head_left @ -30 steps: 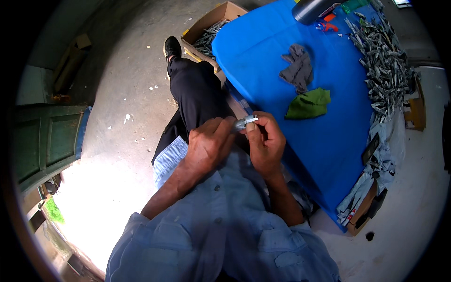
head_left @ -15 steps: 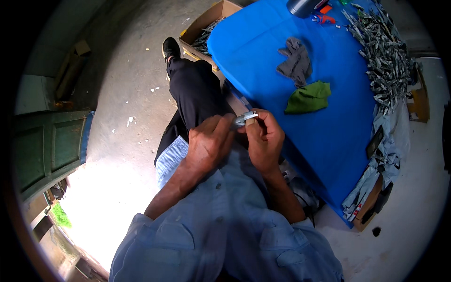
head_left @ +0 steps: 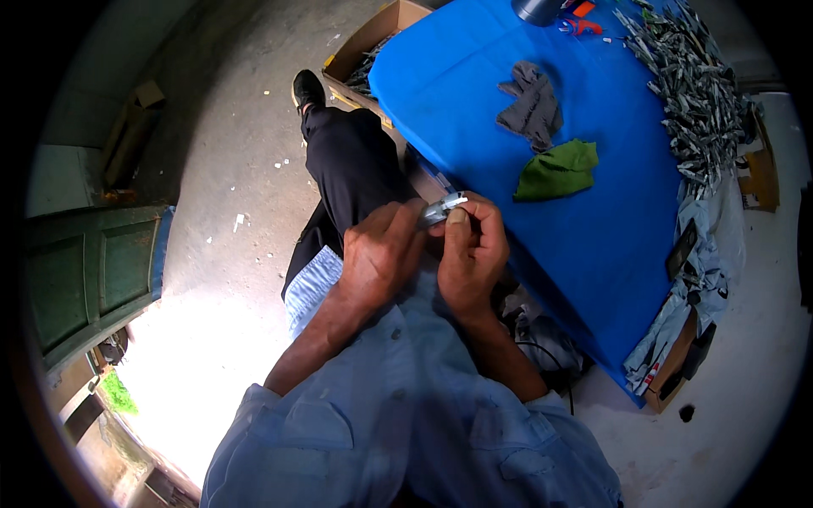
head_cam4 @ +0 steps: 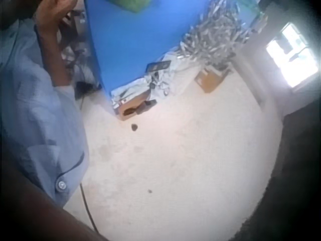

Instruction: The person wipes small metal components with a cloth by hand and uses a screwdriver to manipulate a small metal assembly on a blue table.

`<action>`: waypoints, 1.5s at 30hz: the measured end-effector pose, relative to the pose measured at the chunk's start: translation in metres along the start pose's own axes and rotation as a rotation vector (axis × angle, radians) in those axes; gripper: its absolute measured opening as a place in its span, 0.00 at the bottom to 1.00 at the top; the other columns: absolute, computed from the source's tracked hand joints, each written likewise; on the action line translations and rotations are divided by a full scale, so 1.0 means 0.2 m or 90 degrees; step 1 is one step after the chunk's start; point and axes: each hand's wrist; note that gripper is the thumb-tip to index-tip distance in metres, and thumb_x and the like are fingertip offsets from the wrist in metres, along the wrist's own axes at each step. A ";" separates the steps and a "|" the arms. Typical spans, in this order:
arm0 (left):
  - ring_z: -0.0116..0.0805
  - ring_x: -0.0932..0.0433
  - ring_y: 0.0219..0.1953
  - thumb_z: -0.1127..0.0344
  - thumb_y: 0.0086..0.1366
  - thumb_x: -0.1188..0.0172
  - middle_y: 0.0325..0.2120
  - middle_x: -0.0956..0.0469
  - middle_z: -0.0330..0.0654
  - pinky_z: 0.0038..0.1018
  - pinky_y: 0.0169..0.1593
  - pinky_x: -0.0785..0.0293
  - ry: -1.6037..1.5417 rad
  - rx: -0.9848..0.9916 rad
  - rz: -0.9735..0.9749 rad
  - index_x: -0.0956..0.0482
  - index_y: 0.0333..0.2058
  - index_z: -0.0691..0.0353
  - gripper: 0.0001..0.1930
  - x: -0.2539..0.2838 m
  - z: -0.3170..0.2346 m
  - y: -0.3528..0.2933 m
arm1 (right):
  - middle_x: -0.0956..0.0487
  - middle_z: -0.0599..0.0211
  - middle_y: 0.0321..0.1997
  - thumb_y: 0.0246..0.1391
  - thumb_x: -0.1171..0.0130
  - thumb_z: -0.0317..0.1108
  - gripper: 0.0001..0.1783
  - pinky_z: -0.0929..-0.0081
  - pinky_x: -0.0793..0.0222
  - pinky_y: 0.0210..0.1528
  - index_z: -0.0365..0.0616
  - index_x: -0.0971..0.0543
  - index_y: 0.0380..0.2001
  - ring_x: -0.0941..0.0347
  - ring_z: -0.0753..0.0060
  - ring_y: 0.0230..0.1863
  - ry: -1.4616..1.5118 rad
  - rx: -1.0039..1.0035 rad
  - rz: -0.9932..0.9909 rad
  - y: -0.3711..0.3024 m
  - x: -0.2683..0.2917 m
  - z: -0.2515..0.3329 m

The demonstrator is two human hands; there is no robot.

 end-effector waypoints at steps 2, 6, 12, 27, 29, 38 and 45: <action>0.51 0.15 0.33 0.75 0.61 0.30 0.33 0.17 0.50 0.38 0.35 0.19 -0.012 0.036 -0.012 0.19 0.50 0.62 0.18 -0.02 0.02 -0.02 | 0.21 0.61 0.47 0.72 0.47 0.24 0.05 0.77 0.22 0.44 0.34 0.27 0.47 0.22 0.77 0.39 0.012 0.023 -0.011 0.01 0.00 -0.02; 0.51 0.14 0.33 0.75 0.62 0.30 0.34 0.16 0.51 0.37 0.36 0.19 -0.047 0.069 -0.014 0.18 0.49 0.62 0.17 -0.01 0.02 -0.02 | 0.21 0.62 0.45 0.71 0.47 0.23 0.05 0.77 0.23 0.43 0.34 0.27 0.47 0.23 0.78 0.40 0.052 -0.002 -0.029 0.03 0.00 -0.02; 0.53 0.15 0.31 0.74 0.61 0.31 0.32 0.17 0.50 0.41 0.35 0.19 -0.054 0.042 -0.013 0.18 0.46 0.61 0.14 -0.03 0.03 -0.03 | 0.19 0.63 0.44 0.68 0.41 0.25 0.10 0.77 0.22 0.48 0.33 0.25 0.49 0.22 0.79 0.43 0.002 -0.070 0.095 0.06 0.09 -0.02; 0.51 0.14 0.33 0.74 0.62 0.29 0.34 0.16 0.49 0.37 0.35 0.19 -0.061 0.049 0.017 0.18 0.48 0.62 0.16 -0.01 0.03 -0.03 | 0.18 0.63 0.47 0.68 0.40 0.19 0.06 0.80 0.20 0.47 0.31 0.21 0.46 0.19 0.80 0.43 0.096 -0.099 0.122 0.09 0.13 -0.01; 0.50 0.14 0.33 0.75 0.62 0.29 0.34 0.16 0.50 0.36 0.35 0.20 -0.059 0.056 0.016 0.18 0.48 0.62 0.16 -0.02 0.03 -0.03 | 0.18 0.62 0.48 0.68 0.41 0.19 0.06 0.79 0.20 0.46 0.31 0.21 0.47 0.19 0.80 0.42 0.112 -0.097 0.077 0.07 0.09 -0.02; 0.53 0.14 0.34 0.74 0.61 0.32 0.33 0.16 0.50 0.40 0.37 0.18 -0.097 0.092 -0.026 0.18 0.45 0.62 0.13 -0.02 0.02 0.01 | 0.22 0.60 0.49 0.71 0.45 0.21 0.05 0.77 0.20 0.50 0.33 0.26 0.47 0.22 0.78 0.45 0.152 -0.068 0.016 0.04 -0.01 -0.04; 0.51 0.13 0.33 0.74 0.62 0.31 0.34 0.15 0.50 0.39 0.37 0.18 -0.144 0.099 -0.029 0.17 0.46 0.63 0.13 -0.02 0.03 0.00 | 0.20 0.61 0.44 0.73 0.44 0.25 0.06 0.77 0.24 0.47 0.33 0.25 0.46 0.23 0.79 0.41 0.151 -0.072 0.052 0.05 0.00 -0.01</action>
Point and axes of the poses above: each hand's wrist, its own y-axis towards the middle knuckle, its own x-axis out of the back of the hand, z = x × y
